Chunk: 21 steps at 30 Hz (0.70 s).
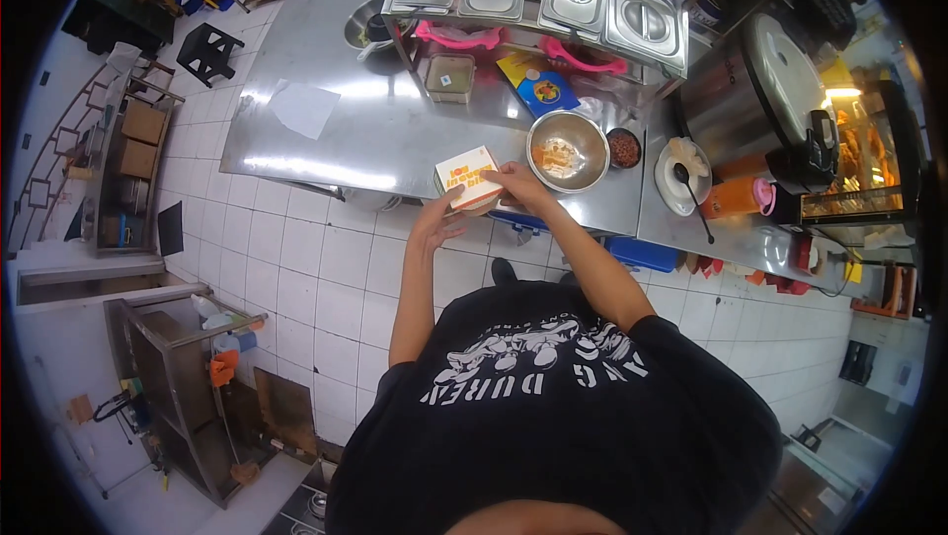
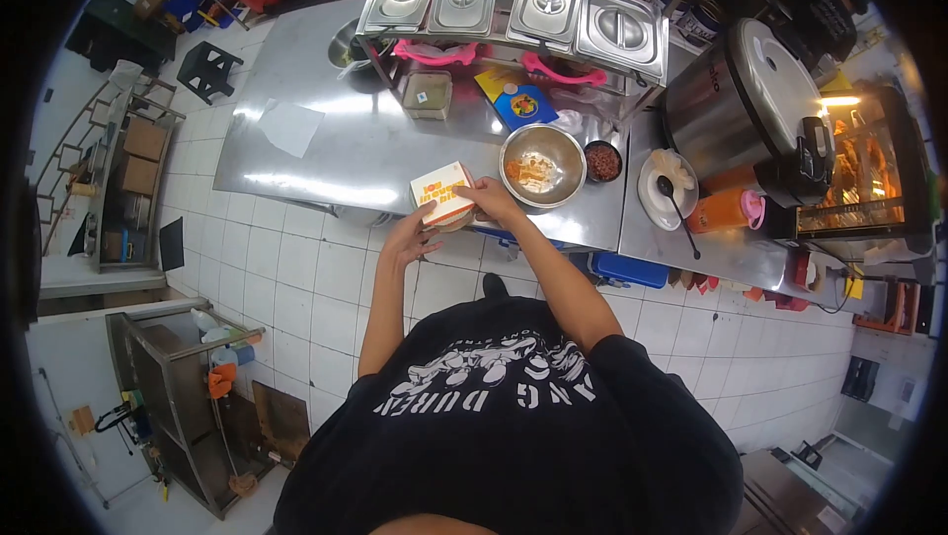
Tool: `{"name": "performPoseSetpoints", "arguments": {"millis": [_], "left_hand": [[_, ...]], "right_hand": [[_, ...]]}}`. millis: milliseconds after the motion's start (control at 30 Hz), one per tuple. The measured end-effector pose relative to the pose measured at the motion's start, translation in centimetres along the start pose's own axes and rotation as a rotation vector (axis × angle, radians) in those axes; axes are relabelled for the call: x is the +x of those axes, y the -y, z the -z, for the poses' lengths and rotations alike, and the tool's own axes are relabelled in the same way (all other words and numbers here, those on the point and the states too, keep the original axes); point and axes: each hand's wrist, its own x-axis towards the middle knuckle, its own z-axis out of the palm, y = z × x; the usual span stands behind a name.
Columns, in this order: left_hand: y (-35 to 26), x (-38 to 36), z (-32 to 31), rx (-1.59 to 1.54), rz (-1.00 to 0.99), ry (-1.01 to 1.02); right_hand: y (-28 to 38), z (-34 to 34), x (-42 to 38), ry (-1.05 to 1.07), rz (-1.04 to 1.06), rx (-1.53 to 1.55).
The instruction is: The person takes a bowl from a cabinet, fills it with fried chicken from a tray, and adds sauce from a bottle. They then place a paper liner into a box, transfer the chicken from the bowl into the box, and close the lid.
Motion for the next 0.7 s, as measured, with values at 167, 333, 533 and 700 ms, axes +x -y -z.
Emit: {"name": "performPoseSetpoints", "arguments": {"millis": [167, 333, 533, 700], "left_hand": [[1.4, 0.0, -0.8, 0.006, -0.087, -0.104], [3.0, 0.1, -0.2, -0.265, -0.175, 0.016], [4.1, 2.3, -1.6, -0.559, -0.309, -0.095], [4.2, 3.0, -3.2, -0.711, -0.376, -0.098]], "right_hand": [[0.4, -1.0, -1.4, -0.087, 0.069, 0.016], [-0.4, -0.3, -1.4, 0.002, 0.05, 0.255], [-0.9, -0.3, -1.3, 0.075, 0.056, 0.457], [-1.9, -0.9, -0.1, 0.052, 0.08, 0.542]]}}
